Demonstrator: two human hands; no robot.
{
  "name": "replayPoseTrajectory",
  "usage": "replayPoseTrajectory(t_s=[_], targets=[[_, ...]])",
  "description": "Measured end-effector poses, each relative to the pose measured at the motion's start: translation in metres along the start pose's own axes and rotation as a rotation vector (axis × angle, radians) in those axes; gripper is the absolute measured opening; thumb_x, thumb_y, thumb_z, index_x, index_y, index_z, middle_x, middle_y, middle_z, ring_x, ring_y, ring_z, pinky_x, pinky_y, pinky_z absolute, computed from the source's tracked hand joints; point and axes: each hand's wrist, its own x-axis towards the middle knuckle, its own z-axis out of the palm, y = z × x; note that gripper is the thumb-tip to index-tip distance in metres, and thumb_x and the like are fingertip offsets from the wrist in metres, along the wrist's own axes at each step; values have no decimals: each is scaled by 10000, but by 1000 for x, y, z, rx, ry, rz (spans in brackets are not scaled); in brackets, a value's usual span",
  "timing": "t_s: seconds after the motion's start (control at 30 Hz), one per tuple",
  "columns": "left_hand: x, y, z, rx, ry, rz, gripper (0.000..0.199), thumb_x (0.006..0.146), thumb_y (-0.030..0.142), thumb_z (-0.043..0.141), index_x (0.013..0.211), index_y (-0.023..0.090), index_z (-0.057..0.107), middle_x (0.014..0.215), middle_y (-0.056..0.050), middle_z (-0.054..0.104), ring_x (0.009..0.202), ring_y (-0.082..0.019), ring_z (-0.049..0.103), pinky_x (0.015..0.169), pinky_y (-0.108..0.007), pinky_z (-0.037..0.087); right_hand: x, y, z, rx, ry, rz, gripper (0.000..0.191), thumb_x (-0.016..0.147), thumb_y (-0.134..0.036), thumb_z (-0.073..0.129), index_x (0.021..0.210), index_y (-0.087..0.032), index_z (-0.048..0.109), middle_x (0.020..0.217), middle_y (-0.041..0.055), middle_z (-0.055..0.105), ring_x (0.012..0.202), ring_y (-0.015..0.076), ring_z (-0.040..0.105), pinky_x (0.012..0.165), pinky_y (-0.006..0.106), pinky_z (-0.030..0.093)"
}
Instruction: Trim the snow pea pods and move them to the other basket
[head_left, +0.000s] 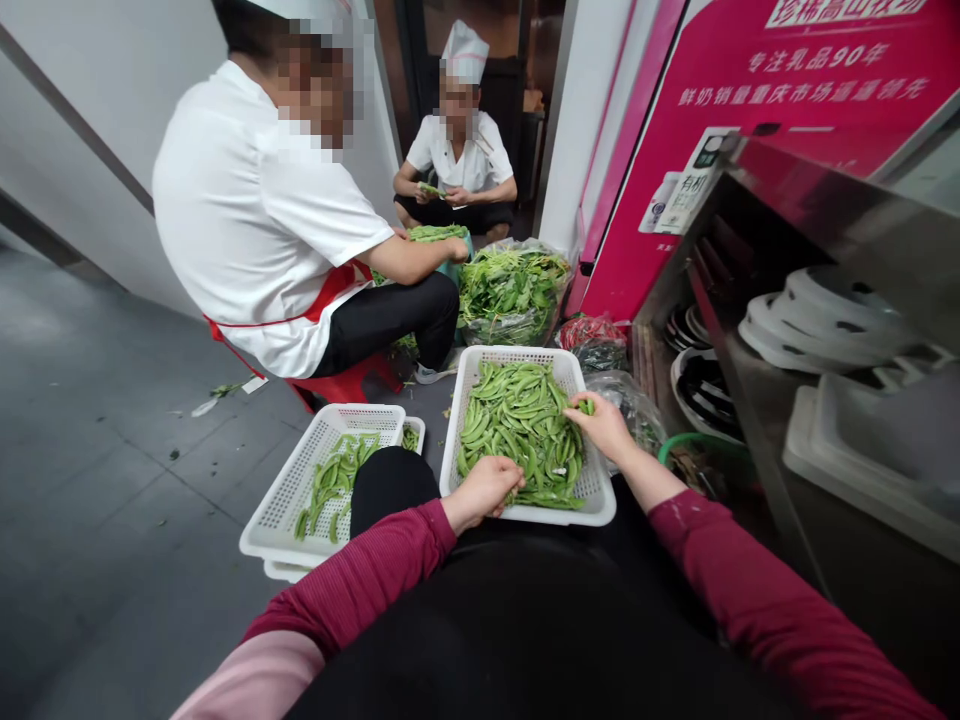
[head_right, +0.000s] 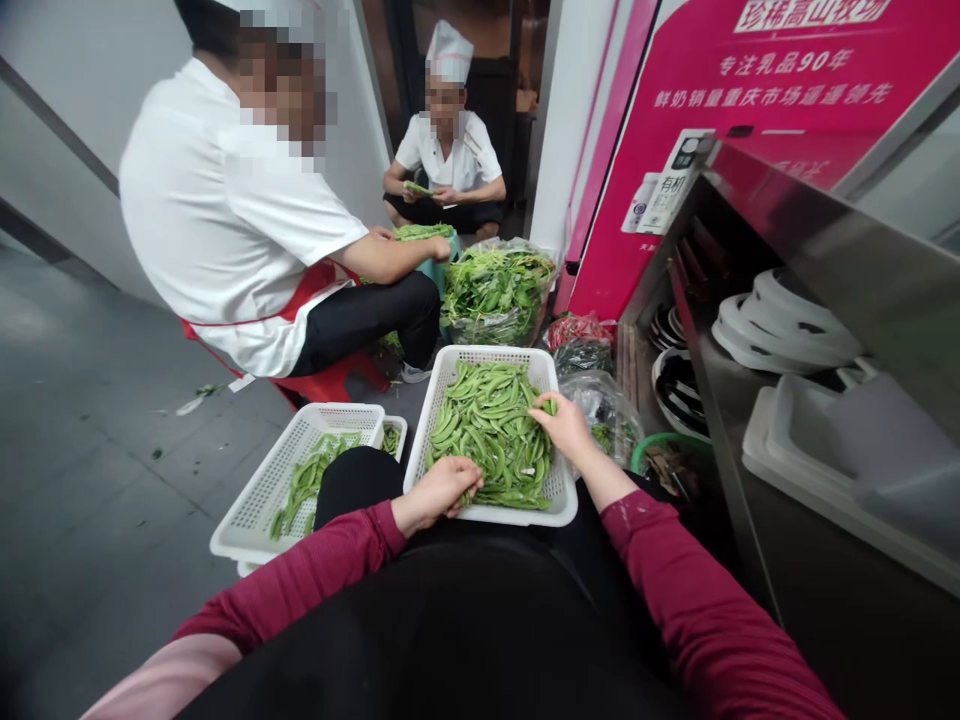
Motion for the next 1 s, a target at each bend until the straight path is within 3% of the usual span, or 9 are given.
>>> replayPoseTrajectory(t_s=[0.07, 0.17, 0.27, 0.43, 0.67, 0.83, 1.0], targets=[[2, 5, 2, 143, 37, 85, 219, 747, 317, 433, 742, 127, 543, 523, 47, 455, 337, -27, 295, 354, -173, 260, -6, -11, -2, 260, -34, 211, 278, 627, -430, 614, 718, -194, 499, 451, -78, 413, 393, 89, 350, 403, 218, 283], [5, 15, 5, 367, 78, 299, 225, 748, 267, 432, 801, 132, 605, 617, 1, 560, 495, -67, 431, 501, -192, 356, -20, -30, 0, 598, -230, 388, 328, 625, -451, 622, 747, -202, 446, 371, -120, 322, 324, 53, 227, 333, 177, 156], [4, 21, 7, 504, 89, 451, 264, 772, 284, 411, 859, 151, 622, 756, -29, 623, 642, -105, 501, 633, -215, 382, -36, -47, 5, 710, -350, 424, 333, 627, -426, 640, 757, -201, 434, 358, -126, 325, 317, 39, 208, 319, 157, 139], [-3, 25, 7, 624, 51, 569, 242, 778, 221, 383, 782, 153, 615, 720, -26, 614, 647, -112, 514, 642, -207, 379, -52, -65, 14, 730, -341, 448, 333, 615, -417, 654, 731, -201, 428, 345, -130, 317, 297, 31, 210, 301, 147, 144], [-13, 27, 8, 726, 110, 620, 212, 763, 209, 384, 654, 153, 557, 582, -3, 519, 538, -88, 440, 540, -187, 328, -66, -80, 25, 753, -169, 479, 341, 606, -413, 654, 696, -211, 396, 325, -132, 305, 283, 38, 228, 286, 151, 163], [-16, 27, 2, 789, -7, 664, 164, 696, 149, 422, 588, 148, 545, 529, 17, 488, 495, -70, 405, 529, -178, 319, -72, -84, 16, 706, -452, 530, 326, 601, -395, 665, 720, -199, 434, 334, -140, 279, 289, 27, 199, 292, 142, 132], [-8, 31, -23, 650, 305, 574, 203, 745, 188, 395, 712, 145, 591, 655, -9, 586, 618, -101, 506, 622, -196, 378, -78, -85, 2, 796, -646, 524, 299, 631, -372, 654, 747, -179, 457, 495, -88, 448, 322, 1, 203, 306, 139, 125]])
